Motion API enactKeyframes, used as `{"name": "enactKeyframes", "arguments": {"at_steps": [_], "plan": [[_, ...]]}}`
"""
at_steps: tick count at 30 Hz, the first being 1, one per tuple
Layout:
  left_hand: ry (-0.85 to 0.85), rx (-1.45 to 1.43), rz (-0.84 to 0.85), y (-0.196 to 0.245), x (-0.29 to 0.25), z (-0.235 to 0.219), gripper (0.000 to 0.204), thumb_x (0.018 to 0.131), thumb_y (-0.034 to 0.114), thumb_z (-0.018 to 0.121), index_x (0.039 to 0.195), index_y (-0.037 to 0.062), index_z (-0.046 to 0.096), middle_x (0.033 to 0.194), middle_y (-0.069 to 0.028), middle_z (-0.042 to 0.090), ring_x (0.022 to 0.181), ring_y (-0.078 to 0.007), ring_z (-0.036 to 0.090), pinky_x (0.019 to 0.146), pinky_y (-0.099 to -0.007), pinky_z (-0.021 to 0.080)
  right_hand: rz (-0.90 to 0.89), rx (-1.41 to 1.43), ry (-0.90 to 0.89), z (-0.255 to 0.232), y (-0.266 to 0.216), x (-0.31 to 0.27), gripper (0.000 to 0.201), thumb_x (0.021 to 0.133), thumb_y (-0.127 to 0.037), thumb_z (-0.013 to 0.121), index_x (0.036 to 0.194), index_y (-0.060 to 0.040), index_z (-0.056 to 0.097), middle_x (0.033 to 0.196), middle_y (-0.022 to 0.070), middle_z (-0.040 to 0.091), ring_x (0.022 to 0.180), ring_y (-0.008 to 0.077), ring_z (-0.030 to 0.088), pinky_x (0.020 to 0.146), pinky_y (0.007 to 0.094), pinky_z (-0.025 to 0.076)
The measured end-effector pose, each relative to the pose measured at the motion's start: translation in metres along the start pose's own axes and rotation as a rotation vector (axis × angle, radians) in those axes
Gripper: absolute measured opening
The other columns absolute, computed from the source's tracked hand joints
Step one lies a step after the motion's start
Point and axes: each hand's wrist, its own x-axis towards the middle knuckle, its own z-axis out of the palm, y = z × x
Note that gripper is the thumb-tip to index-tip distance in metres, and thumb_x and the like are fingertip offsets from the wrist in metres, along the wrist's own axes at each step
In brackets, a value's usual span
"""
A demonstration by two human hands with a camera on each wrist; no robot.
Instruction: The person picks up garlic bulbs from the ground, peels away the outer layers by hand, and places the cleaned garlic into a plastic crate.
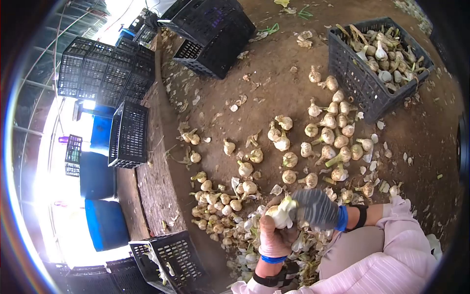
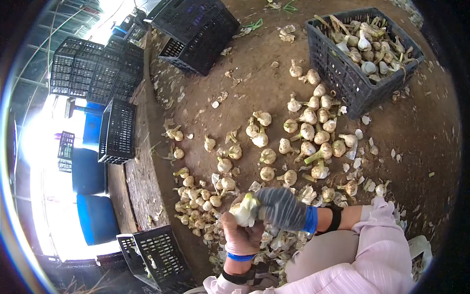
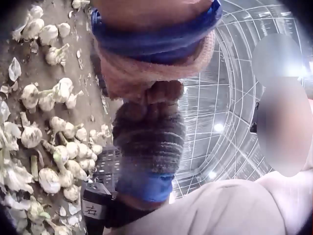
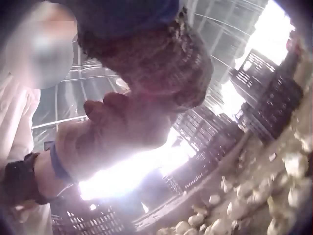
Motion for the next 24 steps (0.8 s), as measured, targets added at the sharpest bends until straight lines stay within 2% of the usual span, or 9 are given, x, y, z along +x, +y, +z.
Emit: {"name": "enactKeyframes", "arguments": {"at_steps": [1, 3, 5, 7, 11, 14, 18, 19, 24], "plan": [[-0.004, -0.072, -0.041, -0.005, 0.000, -0.006, 0.054, 0.078, 0.019, 0.069, 0.123, 0.0050, 0.042, 0.098, -0.0058, 0.054, 0.073, -0.0128, 0.054, 0.057, -0.0224, 0.047, 0.082, 0.158, 0.040, 0.003, 0.006, -0.002, 0.014, 0.081, -0.016, 0.063, 0.087, -0.0034, 0.063, 0.079, 0.0082, 0.064, 0.072, 0.0162, 0.061, 0.063, 0.0312, 0.049], [0.052, 0.420, 0.440, -0.015, 0.010, 0.005, 0.055, 0.078, 0.011, 0.067, 0.125, 0.0036, 0.039, 0.103, -0.0100, 0.053, 0.077, -0.0147, 0.054, 0.061, -0.0252, 0.048, 0.433, 0.608, 0.018, 0.000, 0.000, -0.004, 0.017, 0.082, -0.018, 0.064, 0.091, -0.0027, 0.064, 0.082, 0.0049, 0.065, 0.076, 0.0113, 0.060, 0.066, 0.0281, 0.050], [-0.010, 0.988, 0.909, -0.019, 0.017, -0.001, 0.061, 0.077, 0.005, 0.065, 0.131, 0.0020, 0.034, 0.105, -0.0117, 0.053, 0.080, -0.0163, 0.054, 0.066, -0.0272, 0.047, 0.337, 0.615, 0.090, -0.001, 0.004, -0.008, 0.017, 0.082, -0.017, 0.065, 0.091, -0.0025, 0.064, 0.082, 0.0032, 0.064, 0.076, 0.0092, 0.059, 0.068, 0.0267, 0.050], [-0.006, 1.236, 0.943, -0.017, 0.019, -0.015, 0.066, 0.076, 0.008, 0.066, 0.132, 0.0009, 0.032, 0.100, -0.0095, 0.055, 0.075, -0.0165, 0.055, 0.063, -0.0266, 0.048, 0.256, 0.483, 0.046, -0.006, 0.007, -0.008, 0.017, 0.081, -0.016, 0.066, 0.090, -0.0022, 0.064, 0.082, 0.0030, 0.064, 0.075, 0.0096, 0.059, 0.066, 0.0268, 0.050], [-0.067, 0.146, 0.018, -0.003, 0.008, -0.006, 0.080, 0.072, 0.043, 0.073, 0.131, 0.0058, 0.035, 0.098, -0.0067, 0.057, 0.066, -0.0127, 0.057, 0.054, -0.0209, 0.048, 0.126, 0.329, -0.020, -0.015, -0.011, -0.003, 0.017, 0.079, -0.016, 0.068, 0.087, -0.0010, 0.063, 0.080, 0.0048, 0.064, 0.073, 0.0135, 0.061, 0.064, 0.0294, 0.050], [-0.173, -0.118, -0.122, -0.012, 0.013, -0.025, 0.076, 0.070, 0.049, 0.072, 0.125, 0.0062, 0.043, 0.091, -0.0039, 0.059, 0.067, -0.0079, 0.057, 0.043, -0.0185, 0.040, 0.506, 0.924, -0.126, -0.021, -0.008, -0.003, 0.019, 0.079, -0.016, 0.068, 0.087, 0.0002, 0.063, 0.079, 0.0077, 0.064, 0.075, 0.0163, 0.062, 0.067, 0.0308, 0.049], [-0.011, 0.267, 0.125, -0.003, 0.015, 0.010, 0.071, 0.072, 0.037, 0.074, 0.127, 0.0052, 0.042, 0.098, -0.0060, 0.058, 0.074, -0.0098, 0.058, 0.046, -0.0184, 0.042, 0.052, 0.325, -0.136, -0.008, 0.004, -0.004, 0.015, 0.076, -0.015, 0.071, 0.084, -0.0039, 0.064, 0.079, 0.0058, 0.065, 0.076, 0.0173, 0.061, 0.069, 0.0299, 0.049], [0.020, 0.213, 0.119, 0.000, 0.008, 0.016, 0.069, 0.074, 0.033, 0.074, 0.127, 0.0046, 0.041, 0.103, -0.0083, 0.056, 0.072, -0.0098, 0.054, 0.046, -0.0169, 0.042, 0.285, 0.496, -0.300, -0.014, 0.004, -0.008, 0.021, 0.076, -0.019, 0.070, 0.094, -0.0076, 0.063, 0.092, 0.0078, 0.065, 0.081, 0.0205, 0.061, 0.072, 0.0330, 0.050], [-0.020, -0.284, -0.010, 0.009, 0.011, -0.003, 0.055, 0.077, 0.031, 0.071, 0.120, 0.0062, 0.046, 0.093, -0.0049, 0.055, 0.059, -0.0074, 0.045, 0.041, -0.0157, 0.035, 0.345, 0.602, -0.592, -0.021, 0.066, -0.016, 0.048, 0.077, -0.038, 0.064, 0.104, 0.0016, 0.058, 0.097, 0.0145, 0.063, 0.085, 0.0248, 0.062, 0.073, 0.0362, 0.051]]}}
